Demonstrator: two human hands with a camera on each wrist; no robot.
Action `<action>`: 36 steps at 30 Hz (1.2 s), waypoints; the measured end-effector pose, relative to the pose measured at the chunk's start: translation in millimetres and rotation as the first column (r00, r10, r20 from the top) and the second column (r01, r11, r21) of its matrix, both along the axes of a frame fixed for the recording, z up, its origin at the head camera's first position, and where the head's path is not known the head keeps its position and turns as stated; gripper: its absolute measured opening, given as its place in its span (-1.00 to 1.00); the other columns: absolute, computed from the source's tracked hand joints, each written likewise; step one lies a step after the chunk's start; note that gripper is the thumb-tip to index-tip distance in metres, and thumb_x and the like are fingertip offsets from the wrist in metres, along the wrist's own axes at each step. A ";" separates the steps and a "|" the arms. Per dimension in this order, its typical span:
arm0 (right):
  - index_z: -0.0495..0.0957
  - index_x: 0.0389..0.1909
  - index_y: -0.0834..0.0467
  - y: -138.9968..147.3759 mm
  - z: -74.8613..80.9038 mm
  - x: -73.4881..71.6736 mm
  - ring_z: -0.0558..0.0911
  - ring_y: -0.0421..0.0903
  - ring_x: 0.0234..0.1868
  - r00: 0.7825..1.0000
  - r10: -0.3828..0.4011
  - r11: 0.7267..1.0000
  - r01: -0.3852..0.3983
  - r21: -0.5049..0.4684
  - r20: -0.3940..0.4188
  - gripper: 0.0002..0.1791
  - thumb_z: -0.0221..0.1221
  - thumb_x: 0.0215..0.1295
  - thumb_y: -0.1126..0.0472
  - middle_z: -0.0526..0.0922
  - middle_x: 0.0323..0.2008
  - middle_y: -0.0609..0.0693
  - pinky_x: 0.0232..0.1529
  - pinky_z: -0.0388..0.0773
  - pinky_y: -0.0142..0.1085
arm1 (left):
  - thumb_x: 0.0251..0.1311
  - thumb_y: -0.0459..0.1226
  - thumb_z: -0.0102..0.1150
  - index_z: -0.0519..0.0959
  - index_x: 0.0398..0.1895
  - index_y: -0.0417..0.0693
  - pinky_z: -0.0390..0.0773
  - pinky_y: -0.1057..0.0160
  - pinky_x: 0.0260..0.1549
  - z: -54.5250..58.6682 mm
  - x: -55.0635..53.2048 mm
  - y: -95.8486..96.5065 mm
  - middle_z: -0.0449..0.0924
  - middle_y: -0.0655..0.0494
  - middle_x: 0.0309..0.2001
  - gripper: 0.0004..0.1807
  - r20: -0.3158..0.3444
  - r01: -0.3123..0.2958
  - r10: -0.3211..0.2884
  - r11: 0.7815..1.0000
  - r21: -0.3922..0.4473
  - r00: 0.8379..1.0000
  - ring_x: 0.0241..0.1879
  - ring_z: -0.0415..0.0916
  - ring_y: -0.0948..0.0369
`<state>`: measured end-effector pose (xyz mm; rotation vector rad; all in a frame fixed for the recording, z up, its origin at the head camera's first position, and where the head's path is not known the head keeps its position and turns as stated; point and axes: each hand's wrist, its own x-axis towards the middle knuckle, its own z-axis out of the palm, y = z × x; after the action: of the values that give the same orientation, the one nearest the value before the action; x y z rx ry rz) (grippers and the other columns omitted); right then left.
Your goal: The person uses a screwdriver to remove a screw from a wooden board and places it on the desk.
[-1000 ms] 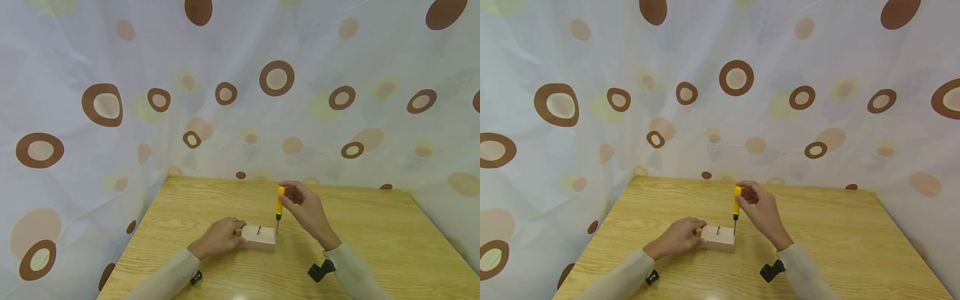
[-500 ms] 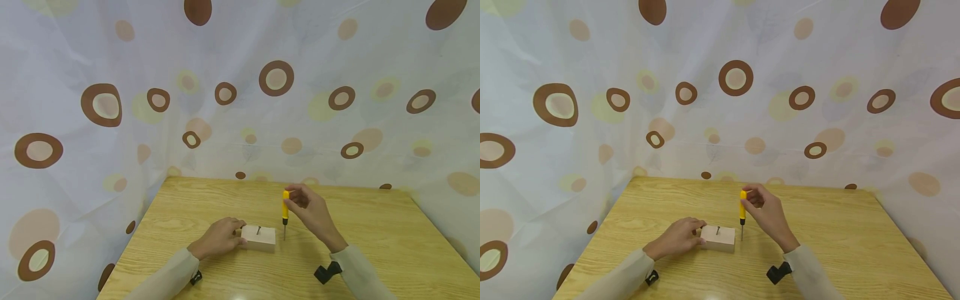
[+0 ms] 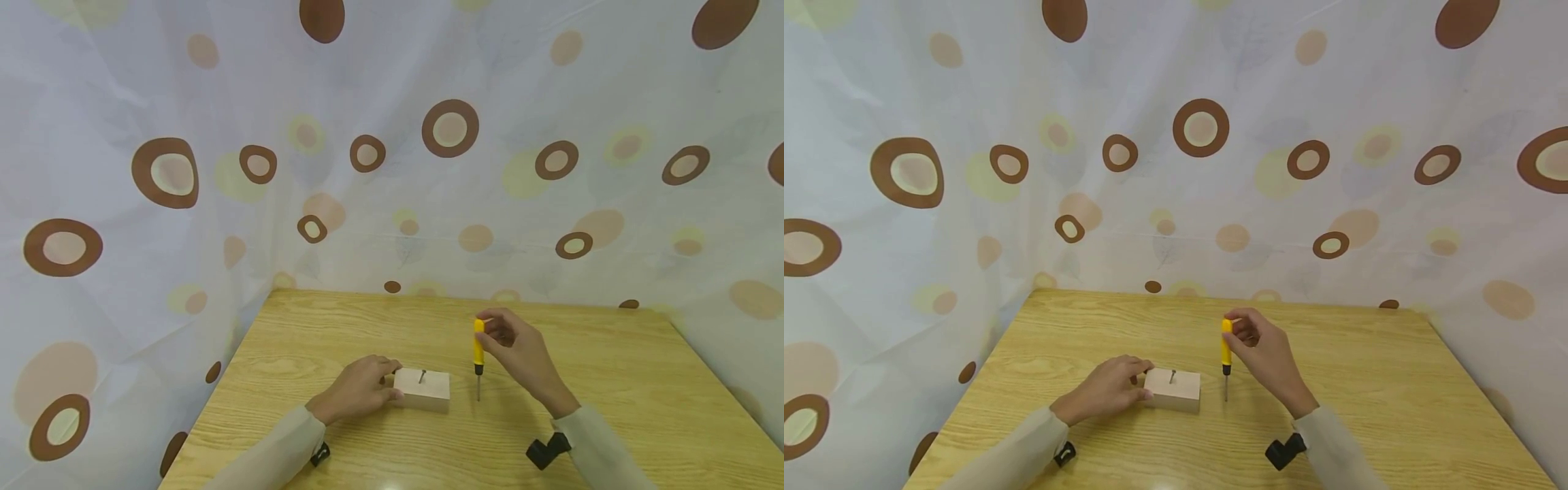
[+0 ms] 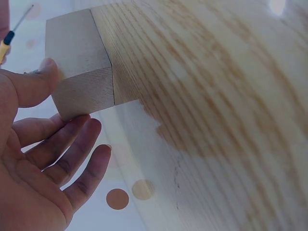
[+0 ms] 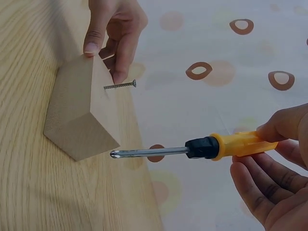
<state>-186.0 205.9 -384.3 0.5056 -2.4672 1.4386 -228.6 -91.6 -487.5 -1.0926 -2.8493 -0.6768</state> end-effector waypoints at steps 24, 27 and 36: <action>0.49 0.06 -0.06 46.9 -52.4 -16.7 0.58 -0.12 -0.21 0.997 -0.076 0.997 0.075 0.027 0.034 -0.66 0.23 0.28 0.04 0.60 -0.20 -0.07 -0.21 0.55 -0.36 | 0.20 0.13 0.16 0.50 0.20 -0.06 0.51 0.36 -0.31 2.1 0.2 1.3 0.55 0.15 0.08 -0.37 0.010 -0.001 0.001 1.000 -0.012 1.000 -0.26 0.50 0.35; 0.49 0.06 -0.07 51.4 -55.0 -15.5 0.58 -0.13 -0.22 0.995 -0.092 0.995 0.090 0.041 0.040 -0.66 0.23 0.28 0.04 0.60 -0.21 -0.09 -0.23 0.55 -0.36 | 0.20 0.13 0.16 0.50 0.20 -0.05 0.51 0.36 -0.30 2.6 0.6 1.2 0.56 0.17 0.07 -0.38 0.014 0.001 -0.001 1.000 -0.012 1.000 -0.26 0.49 0.36; 0.49 0.05 -0.04 64.5 -63.5 -11.6 0.59 -0.13 -0.24 0.990 -0.130 0.987 0.124 0.100 0.060 -0.66 0.21 0.30 0.00 0.60 -0.22 -0.08 -0.26 0.55 -0.35 | 0.20 0.14 0.14 0.49 0.21 -0.04 0.52 0.34 -0.26 2.6 1.3 1.2 0.54 0.16 0.09 -0.38 0.002 0.000 0.000 1.000 -0.004 1.000 -0.22 0.51 0.35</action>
<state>-197.5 270.4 -447.8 0.3172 -2.5786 1.3131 -227.3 -90.4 -484.9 -1.0937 -2.8530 -0.6730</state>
